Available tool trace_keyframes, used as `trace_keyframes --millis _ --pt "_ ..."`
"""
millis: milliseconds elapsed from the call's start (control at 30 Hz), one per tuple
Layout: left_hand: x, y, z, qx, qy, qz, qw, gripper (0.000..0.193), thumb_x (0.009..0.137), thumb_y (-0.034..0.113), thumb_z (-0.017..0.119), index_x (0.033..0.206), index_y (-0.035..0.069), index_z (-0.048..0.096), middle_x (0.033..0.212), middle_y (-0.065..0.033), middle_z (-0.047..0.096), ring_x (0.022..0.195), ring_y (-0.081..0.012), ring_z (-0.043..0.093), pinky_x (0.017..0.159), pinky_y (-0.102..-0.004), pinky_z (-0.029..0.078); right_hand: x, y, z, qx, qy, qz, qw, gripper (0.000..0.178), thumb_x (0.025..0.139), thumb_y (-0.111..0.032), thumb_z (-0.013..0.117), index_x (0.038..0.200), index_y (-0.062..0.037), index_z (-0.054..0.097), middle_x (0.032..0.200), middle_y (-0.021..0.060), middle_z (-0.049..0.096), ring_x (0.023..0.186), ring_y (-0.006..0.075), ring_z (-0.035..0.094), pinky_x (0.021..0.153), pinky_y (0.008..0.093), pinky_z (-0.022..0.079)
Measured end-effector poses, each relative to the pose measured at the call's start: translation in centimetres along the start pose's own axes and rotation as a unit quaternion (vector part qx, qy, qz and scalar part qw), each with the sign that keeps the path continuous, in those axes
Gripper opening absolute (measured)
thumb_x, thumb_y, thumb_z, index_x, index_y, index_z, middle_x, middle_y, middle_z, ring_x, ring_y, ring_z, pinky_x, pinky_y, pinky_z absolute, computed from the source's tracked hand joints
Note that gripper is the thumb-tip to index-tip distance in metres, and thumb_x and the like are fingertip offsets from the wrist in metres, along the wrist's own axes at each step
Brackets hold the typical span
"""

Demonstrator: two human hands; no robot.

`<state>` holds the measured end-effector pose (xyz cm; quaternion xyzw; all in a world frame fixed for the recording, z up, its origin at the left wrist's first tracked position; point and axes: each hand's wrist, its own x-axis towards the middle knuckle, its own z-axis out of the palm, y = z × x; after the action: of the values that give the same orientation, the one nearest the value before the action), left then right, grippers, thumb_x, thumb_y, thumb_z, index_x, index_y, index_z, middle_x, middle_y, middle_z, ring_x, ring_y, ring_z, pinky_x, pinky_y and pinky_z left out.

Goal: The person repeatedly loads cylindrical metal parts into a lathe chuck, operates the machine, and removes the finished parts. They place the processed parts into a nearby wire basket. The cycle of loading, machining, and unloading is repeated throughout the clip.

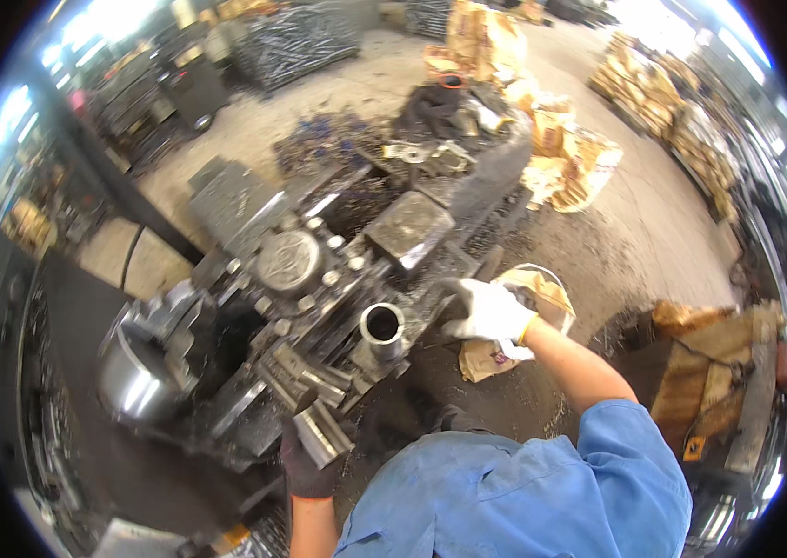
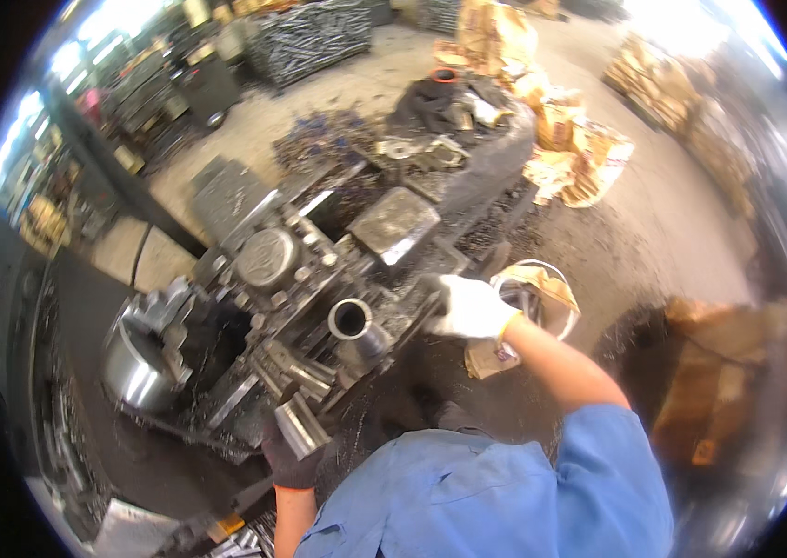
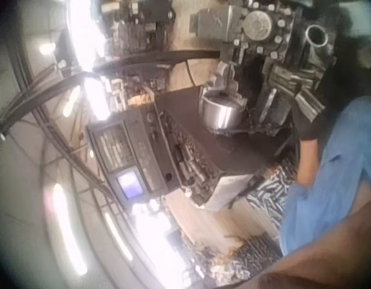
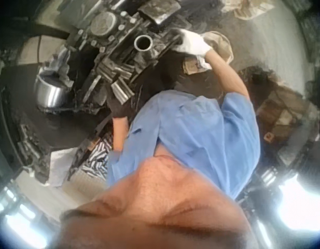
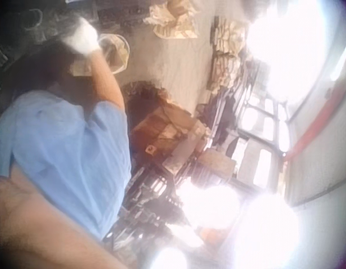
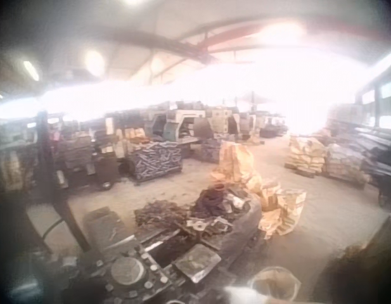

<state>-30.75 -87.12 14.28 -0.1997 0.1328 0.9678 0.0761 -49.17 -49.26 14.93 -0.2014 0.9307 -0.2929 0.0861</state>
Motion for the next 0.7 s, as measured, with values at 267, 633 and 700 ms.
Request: trace_keyframes --millis 267,633,700 --pt "-3.4 -0.6 1.4 0.193 0.107 0.014 0.975 0.062 0.108 0.053 0.058 0.15 0.009 0.052 0.128 -0.014 0.067 0.109 -0.0296 0.071 0.095 -0.0461 0.06 3.5 -17.8 6.4 0.103 -0.125 -0.345 0.925 0.051 0.091 -0.034 0.076 0.137 -0.0154 0.064 0.131 0.0209 0.069 0.11 0.0413 0.072 0.094 0.0452 0.06" --pt "-3.1 5.7 -3.8 0.135 0.077 0.187 0.97 0.06 0.104 0.06 0.061 0.13 0.006 0.064 0.109 -0.0123 0.072 0.099 -0.0275 0.071 0.088 -0.0422 0.061 8.1 -22.4 12.8 0.267 -0.238 -0.073 0.931 0.076 0.082 -0.045 0.079 0.136 0.0073 0.062 0.115 0.0284 0.074 0.109 0.0348 0.074 0.094 0.0436 0.056" --pt "-2.2 5.4 -1.3 0.082 -0.005 0.272 0.959 0.068 0.105 0.062 0.057 0.145 0.008 0.055 0.13 -0.013 0.067 0.12 -0.0293 0.065 0.106 -0.0453 0.054 8.8 -24.6 11.6 0.193 -0.205 -0.146 0.948 0.086 0.083 -0.047 0.081 0.144 0.0073 0.056 0.119 0.0265 0.074 0.11 0.0316 0.072 0.098 0.0416 0.055"
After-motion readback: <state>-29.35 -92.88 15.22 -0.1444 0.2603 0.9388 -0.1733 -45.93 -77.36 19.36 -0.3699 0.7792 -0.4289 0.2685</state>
